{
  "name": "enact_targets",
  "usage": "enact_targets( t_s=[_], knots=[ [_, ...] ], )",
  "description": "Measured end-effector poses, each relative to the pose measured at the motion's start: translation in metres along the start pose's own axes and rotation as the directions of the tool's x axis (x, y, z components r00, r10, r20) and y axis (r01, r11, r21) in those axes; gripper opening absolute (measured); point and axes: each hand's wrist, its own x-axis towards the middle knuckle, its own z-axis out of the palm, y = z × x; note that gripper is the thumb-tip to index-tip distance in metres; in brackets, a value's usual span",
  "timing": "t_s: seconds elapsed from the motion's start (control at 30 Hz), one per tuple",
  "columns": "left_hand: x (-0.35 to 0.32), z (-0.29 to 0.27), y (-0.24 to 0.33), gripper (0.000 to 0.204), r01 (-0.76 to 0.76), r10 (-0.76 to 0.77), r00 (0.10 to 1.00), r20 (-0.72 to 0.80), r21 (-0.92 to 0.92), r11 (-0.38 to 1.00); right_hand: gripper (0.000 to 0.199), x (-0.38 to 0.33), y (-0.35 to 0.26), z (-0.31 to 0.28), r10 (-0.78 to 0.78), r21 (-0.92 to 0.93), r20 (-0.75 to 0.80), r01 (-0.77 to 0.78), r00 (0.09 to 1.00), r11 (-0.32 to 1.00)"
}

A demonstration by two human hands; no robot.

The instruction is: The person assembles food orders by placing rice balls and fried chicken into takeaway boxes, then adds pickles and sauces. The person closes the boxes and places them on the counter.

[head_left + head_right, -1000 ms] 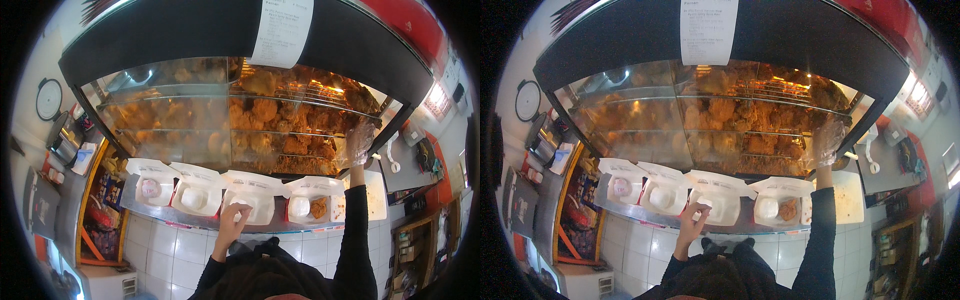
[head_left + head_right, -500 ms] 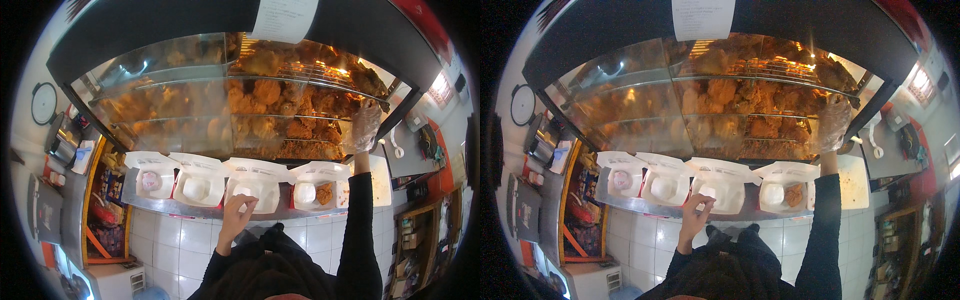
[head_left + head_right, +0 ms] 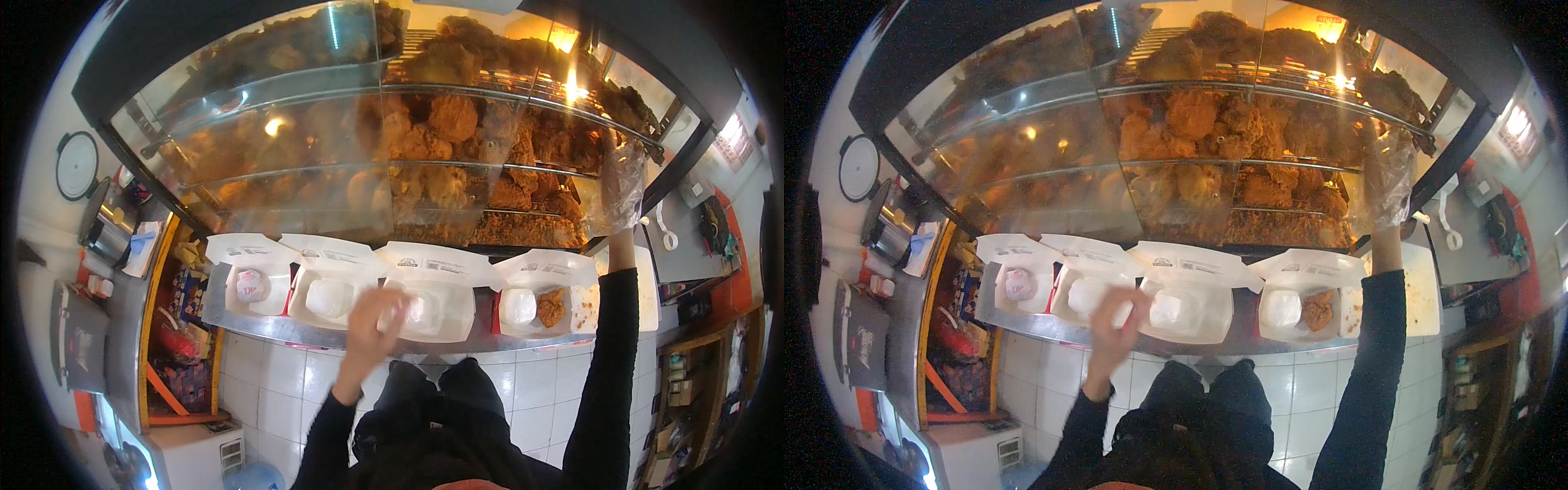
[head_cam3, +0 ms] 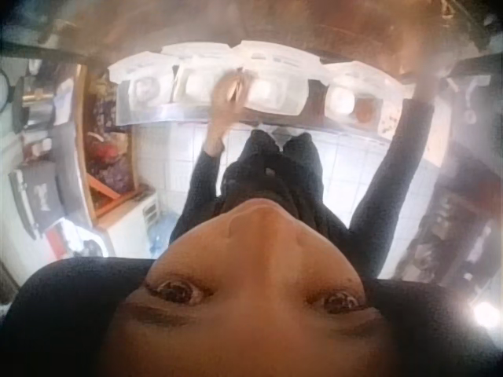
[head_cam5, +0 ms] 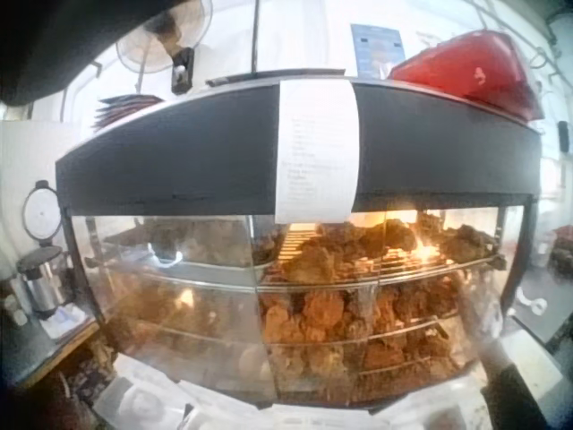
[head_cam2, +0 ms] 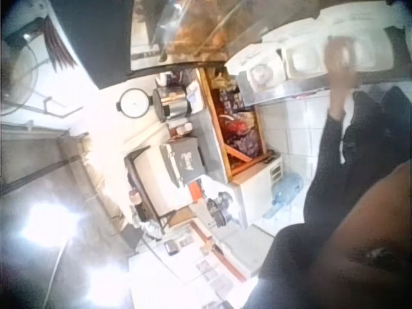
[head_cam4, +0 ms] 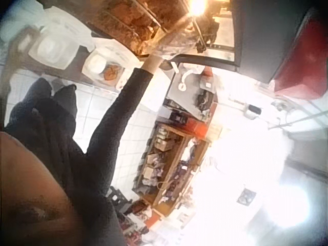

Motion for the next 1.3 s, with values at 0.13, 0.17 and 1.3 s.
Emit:
enact_targets(
  t_s=[0.13,0.17,1.3],
  knots=[
    [0.120,-0.035,0.077,0.015,-0.361,0.360,0.891,-0.276,0.050,0.931,0.057,-0.009,0.017,0.012,0.017,-0.150,0.067,-0.007,0.998,0.989],
    [0.146,-0.042,0.097,0.016,-0.436,0.438,0.841,-0.318,0.081,0.896,0.056,-0.006,0.015,0.015,0.014,-0.195,0.077,0.001,0.997,0.981],
    [0.239,-0.022,0.145,0.027,-0.210,0.200,0.978,-0.066,-0.235,0.949,0.046,-0.015,0.005,-0.016,0.022,0.014,-0.051,-0.021,0.998,1.000]
  ],
)
